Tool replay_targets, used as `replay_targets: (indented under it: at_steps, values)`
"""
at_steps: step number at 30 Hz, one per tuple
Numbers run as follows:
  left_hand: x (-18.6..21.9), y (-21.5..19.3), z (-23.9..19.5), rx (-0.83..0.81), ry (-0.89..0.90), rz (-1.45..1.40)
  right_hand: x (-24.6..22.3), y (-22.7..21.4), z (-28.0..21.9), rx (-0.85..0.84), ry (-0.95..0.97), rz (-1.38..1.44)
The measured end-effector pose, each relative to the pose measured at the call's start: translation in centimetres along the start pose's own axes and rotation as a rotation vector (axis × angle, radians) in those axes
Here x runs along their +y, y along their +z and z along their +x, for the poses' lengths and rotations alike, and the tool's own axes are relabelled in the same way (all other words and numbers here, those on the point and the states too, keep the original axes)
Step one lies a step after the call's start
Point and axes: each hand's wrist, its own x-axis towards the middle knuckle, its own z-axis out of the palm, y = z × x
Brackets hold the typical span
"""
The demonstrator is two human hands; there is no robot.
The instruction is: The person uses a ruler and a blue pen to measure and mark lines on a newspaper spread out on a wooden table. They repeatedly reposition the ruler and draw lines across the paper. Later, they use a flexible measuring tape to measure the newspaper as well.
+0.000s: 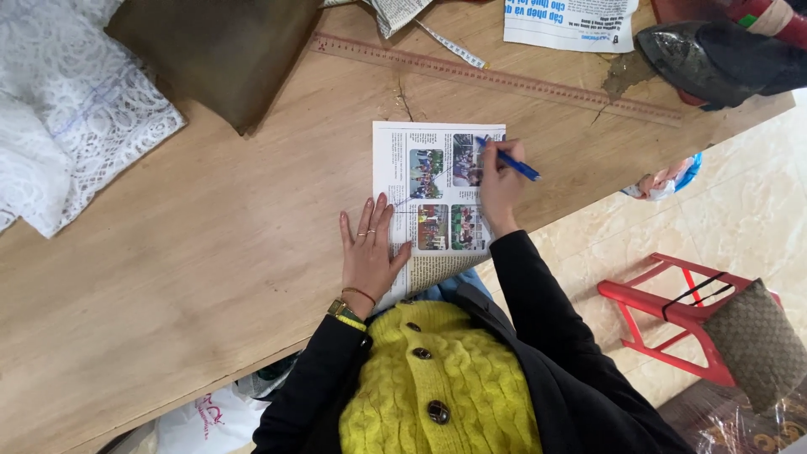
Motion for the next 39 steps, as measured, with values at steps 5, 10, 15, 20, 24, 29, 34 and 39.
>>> replay_targets:
  at_steps: [5, 10, 15, 20, 24, 29, 34, 39]
  values:
    - [0.1, -0.1, 0.0, -0.031, -0.020, 0.021, -0.1, 0.0, 0.1, 0.022, 0.009, 0.006]
    - [0.0, -0.2, 0.0, -0.031, -0.014, -0.005, 0.4, 0.5, 0.3, 0.101, -0.003, -0.048]
    - [-0.3, 0.0, 0.0, -0.020, -0.009, -0.020, -0.7, 0.5, -0.1, 0.184, 0.034, -0.073]
    - [-0.1, -0.1, 0.0, -0.018, -0.006, -0.040, 1.5, 0.6, 0.4, 0.279, 0.023, -0.214]
    - [-0.2, 0.0, 0.1, -0.030, -0.018, -0.053, 0.3, 0.6, 0.3, 0.347, 0.054, 0.018]
    - [-0.4, 0.3, 0.1, -0.006, 0.006, -0.068, -2.8, -0.2, -0.5, 0.183, -0.108, 0.166]
    - [-0.6, 0.4, -0.2, 0.110, -0.016, -0.202, -2.1, -3.2, -3.4, -0.388, -0.017, 0.097]
    - [-0.8, 0.3, -2.9, 0.268, -0.093, -0.355, 0.3, -4.4, -1.9, -0.489, -0.394, -0.410]
